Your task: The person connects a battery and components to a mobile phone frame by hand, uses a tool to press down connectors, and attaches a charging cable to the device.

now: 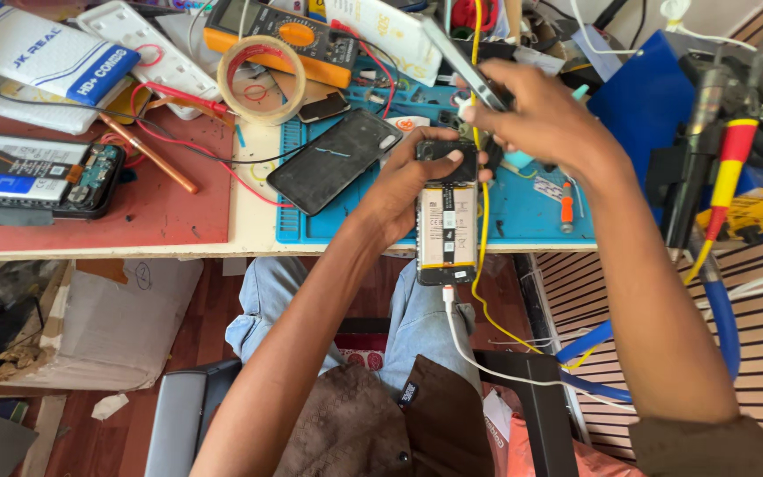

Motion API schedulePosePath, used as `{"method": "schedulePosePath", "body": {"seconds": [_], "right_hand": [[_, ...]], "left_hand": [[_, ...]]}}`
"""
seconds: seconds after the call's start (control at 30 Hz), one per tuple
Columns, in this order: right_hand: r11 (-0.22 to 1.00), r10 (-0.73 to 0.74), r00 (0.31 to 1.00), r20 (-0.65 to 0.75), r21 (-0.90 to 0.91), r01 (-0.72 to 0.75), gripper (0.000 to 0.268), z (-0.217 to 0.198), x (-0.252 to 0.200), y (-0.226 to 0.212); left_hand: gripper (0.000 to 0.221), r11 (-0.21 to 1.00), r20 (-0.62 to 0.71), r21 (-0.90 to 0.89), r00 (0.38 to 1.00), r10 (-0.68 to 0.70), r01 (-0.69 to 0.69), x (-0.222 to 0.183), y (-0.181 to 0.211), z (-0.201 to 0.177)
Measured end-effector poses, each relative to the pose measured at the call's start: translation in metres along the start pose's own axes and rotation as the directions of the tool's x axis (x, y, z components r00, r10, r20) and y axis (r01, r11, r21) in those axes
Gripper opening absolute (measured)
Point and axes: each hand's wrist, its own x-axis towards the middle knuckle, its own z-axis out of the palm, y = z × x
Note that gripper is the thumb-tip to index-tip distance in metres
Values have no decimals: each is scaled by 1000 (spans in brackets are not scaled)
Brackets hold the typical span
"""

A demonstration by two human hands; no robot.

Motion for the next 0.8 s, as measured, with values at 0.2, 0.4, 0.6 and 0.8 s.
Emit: {"method": "schedulePosePath", "body": {"seconds": [0.2,0.4,0.6,0.8], "right_hand": [[964,100,990,-100,-236,-121,23,-7,-34,9],[853,-23,952,-306,-503,-141,33,9,-51,8],[893,275,900,-340,-257,-370,30,6,-85,-17],[896,142,919,-368,-347,-278,33,34,-76,6]], "left_hand": [[37,1000,31,17,1000,-7,7,-3,7,9],[29,999,-71,42,997,9,-7,-10,22,15],[31,1000,-128,29,992,-8,12,-29,43,11],[26,999,-158,-5,986,43,-44,-38,45,9]]}}
